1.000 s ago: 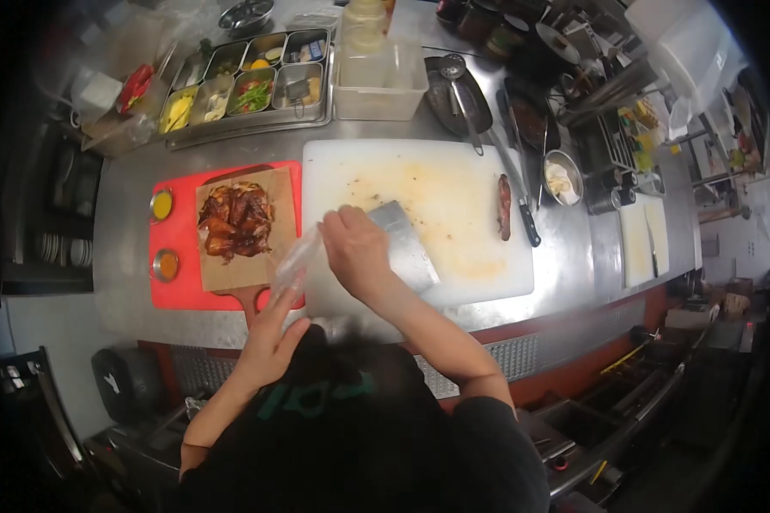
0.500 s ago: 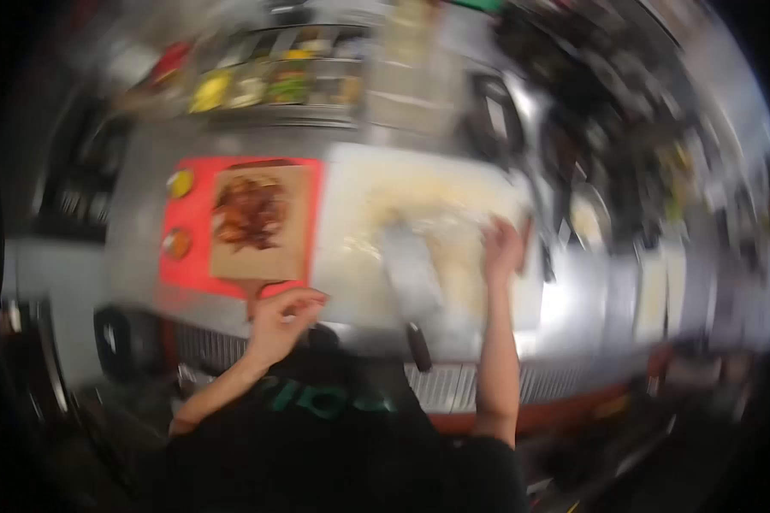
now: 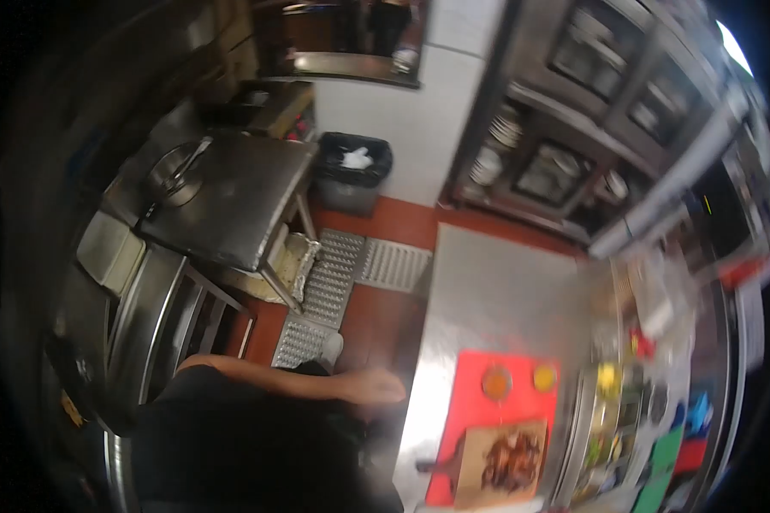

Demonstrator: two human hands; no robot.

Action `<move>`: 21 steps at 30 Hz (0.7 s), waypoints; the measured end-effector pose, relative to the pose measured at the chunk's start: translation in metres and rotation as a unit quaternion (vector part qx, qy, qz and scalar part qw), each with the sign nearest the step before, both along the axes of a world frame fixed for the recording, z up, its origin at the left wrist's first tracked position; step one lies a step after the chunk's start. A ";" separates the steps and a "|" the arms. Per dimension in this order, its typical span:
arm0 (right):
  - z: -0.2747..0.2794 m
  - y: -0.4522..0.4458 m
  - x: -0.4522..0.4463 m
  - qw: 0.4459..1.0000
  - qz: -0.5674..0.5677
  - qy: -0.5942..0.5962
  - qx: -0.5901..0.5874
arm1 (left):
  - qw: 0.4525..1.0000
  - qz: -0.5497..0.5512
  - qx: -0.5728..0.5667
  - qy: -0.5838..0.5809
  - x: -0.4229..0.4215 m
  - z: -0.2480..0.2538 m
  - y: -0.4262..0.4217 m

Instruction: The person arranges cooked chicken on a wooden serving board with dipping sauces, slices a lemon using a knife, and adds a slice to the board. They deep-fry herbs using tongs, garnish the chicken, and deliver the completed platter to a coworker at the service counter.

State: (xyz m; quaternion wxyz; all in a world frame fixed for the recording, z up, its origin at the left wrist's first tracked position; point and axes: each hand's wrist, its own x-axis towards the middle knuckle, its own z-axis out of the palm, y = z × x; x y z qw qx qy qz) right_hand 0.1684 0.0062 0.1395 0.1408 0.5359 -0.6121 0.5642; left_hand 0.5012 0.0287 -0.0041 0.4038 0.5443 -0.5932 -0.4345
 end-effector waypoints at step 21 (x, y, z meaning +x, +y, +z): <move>0.170 -0.159 1.148 0.612 0.463 0.539 -0.347 | 0.534 0.801 -0.042 0.265 0.444 0.027 0.120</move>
